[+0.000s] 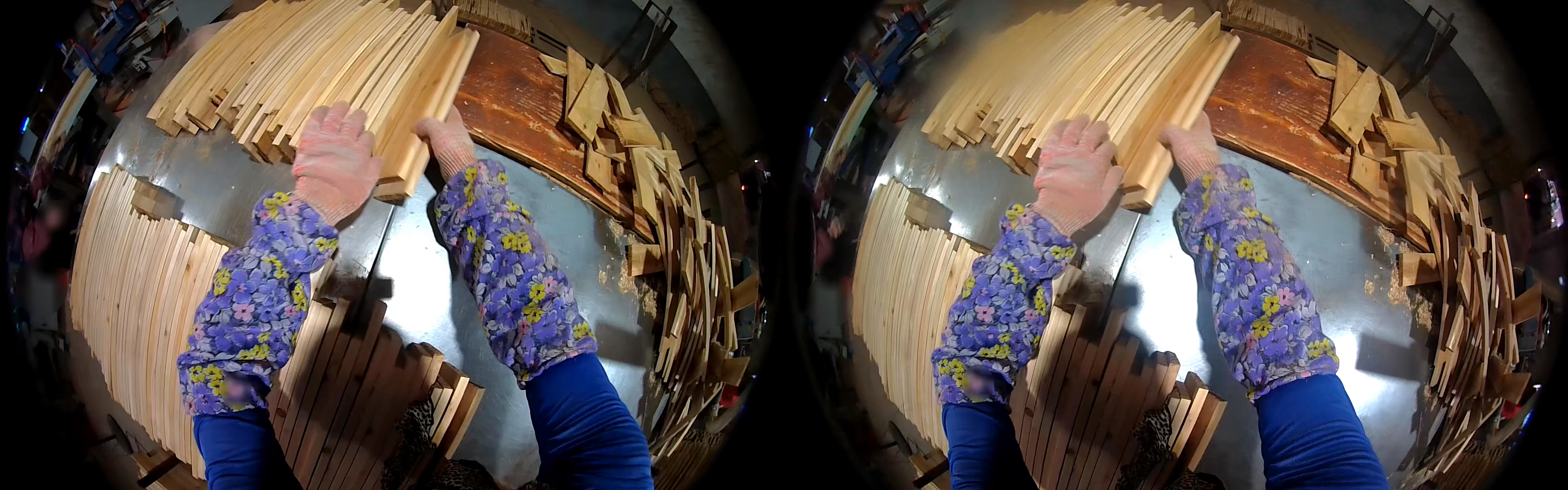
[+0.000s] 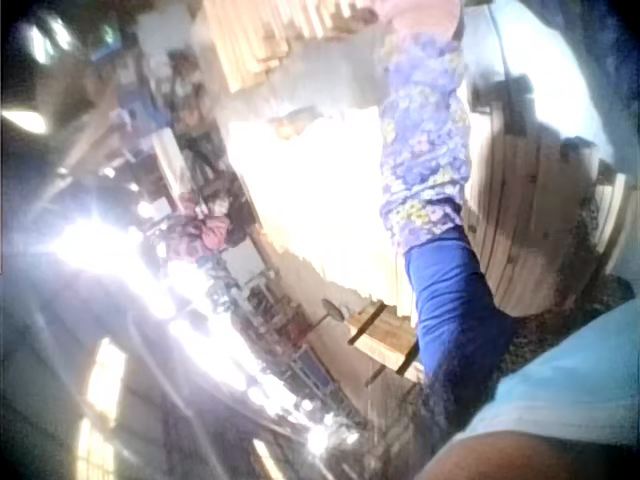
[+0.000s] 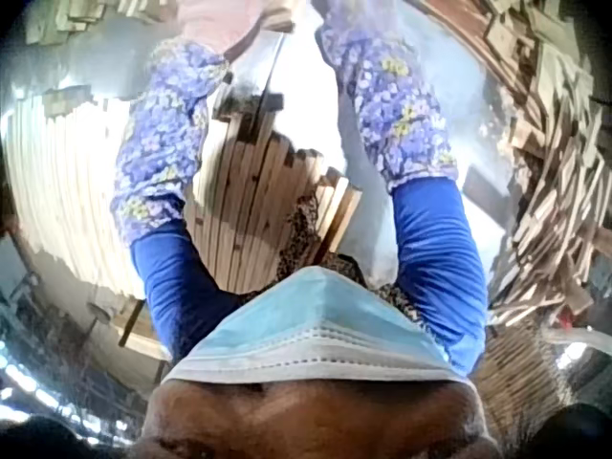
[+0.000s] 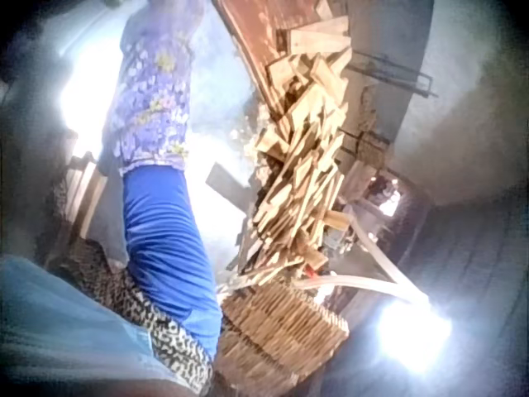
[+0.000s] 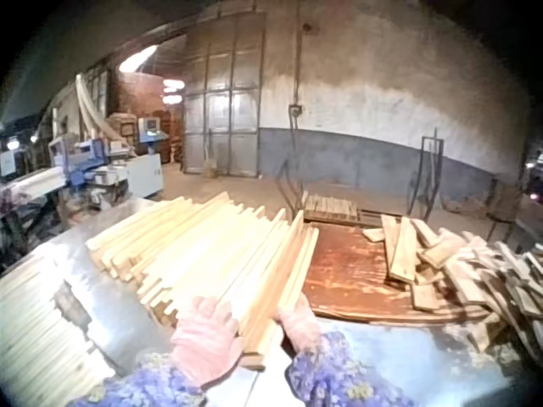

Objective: The person repeatedly picks up thin wooden planks from a disorganized pile on a metal table and arranges them into a neat, aligned stack. The person handles the planks one by one or in small groups, aligning them carefully before placing them onto the growing stack.

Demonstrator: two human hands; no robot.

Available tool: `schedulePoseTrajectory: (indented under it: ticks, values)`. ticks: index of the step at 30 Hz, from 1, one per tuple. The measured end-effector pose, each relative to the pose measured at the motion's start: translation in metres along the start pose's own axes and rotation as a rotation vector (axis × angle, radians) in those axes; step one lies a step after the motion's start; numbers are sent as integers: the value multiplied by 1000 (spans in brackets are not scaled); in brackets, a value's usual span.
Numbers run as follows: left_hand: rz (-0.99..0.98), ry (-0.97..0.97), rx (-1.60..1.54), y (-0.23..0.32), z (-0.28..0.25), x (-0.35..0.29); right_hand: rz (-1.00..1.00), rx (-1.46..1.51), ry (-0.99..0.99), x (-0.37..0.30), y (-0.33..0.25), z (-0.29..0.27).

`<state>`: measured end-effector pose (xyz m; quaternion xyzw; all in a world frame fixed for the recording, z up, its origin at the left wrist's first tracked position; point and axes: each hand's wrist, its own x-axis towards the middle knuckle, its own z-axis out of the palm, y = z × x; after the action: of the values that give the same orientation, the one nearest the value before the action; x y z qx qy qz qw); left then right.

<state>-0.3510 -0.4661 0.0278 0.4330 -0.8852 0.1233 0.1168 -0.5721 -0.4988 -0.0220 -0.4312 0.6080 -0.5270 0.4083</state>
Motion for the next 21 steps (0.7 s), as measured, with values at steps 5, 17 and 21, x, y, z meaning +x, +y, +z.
schedulePoseTrajectory:
  ticks: [5, 17, 21]
  values:
    - [-20, -100, -3, 38, 18, 30, -45, 313, 35, 7, 32, -29]
    - [-285, 57, -416, -12, -63, -35, -135, 85, -6, 2, 22, -15]
    - [-451, 132, -870, 18, -108, -147, 67, 176, -389, -50, -6, 28]
